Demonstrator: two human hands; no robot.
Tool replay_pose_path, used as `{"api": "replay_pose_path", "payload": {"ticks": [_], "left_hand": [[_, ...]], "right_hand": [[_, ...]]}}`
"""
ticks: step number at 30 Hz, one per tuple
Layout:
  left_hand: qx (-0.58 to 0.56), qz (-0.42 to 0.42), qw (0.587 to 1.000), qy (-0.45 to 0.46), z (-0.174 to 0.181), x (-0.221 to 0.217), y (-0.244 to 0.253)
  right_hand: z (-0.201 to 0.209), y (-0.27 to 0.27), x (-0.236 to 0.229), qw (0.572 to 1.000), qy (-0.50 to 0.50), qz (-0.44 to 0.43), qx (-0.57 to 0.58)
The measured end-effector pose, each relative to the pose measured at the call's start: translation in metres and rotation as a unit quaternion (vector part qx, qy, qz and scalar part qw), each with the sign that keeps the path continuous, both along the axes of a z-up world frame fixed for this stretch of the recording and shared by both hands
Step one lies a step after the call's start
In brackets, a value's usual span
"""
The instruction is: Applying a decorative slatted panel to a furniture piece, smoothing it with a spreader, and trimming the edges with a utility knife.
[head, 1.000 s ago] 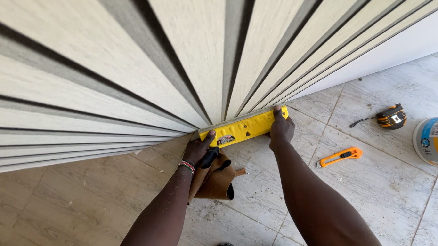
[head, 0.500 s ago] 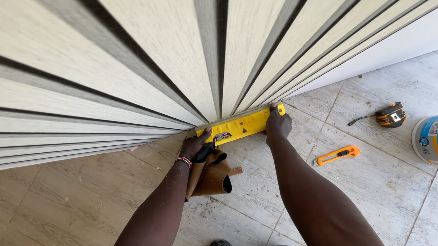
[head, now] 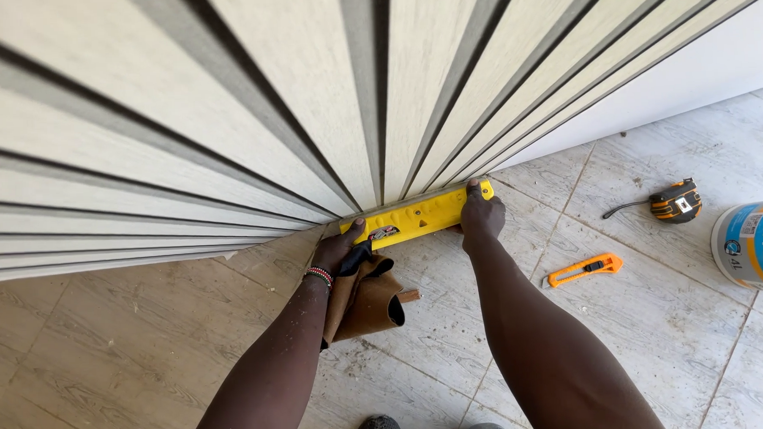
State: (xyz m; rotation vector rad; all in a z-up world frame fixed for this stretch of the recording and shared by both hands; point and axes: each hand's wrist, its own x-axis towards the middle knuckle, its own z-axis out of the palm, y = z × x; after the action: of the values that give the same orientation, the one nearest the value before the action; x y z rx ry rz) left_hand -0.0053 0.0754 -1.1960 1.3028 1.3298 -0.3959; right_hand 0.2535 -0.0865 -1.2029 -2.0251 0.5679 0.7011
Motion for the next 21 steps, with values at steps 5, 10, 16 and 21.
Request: {"api": "replay_pose_path", "payload": {"ticks": [5, 10, 16, 21], "left_hand": [[-0.015, 0.049, 0.998, -0.027, 0.004, -0.009, -0.012], [-0.019, -0.025, 0.996, -0.084, 0.084, -0.041, -0.044], [-0.017, 0.068, 0.987, -0.147, 0.129, -0.123, -0.061], [0.106, 0.086, 0.987, -0.082, 0.205, -0.198, -0.060]], "right_hand": [[0.019, -0.022, -0.021, 0.999, -0.011, -0.011, 0.046], [0.027, -0.087, -0.073, 0.957, -0.031, -0.114, 0.265], [0.085, -0.104, -0.134, 0.930, 0.050, -0.071, 0.358], [0.185, -0.077, -0.163, 0.886, 0.132, 0.058, 0.440]]}}
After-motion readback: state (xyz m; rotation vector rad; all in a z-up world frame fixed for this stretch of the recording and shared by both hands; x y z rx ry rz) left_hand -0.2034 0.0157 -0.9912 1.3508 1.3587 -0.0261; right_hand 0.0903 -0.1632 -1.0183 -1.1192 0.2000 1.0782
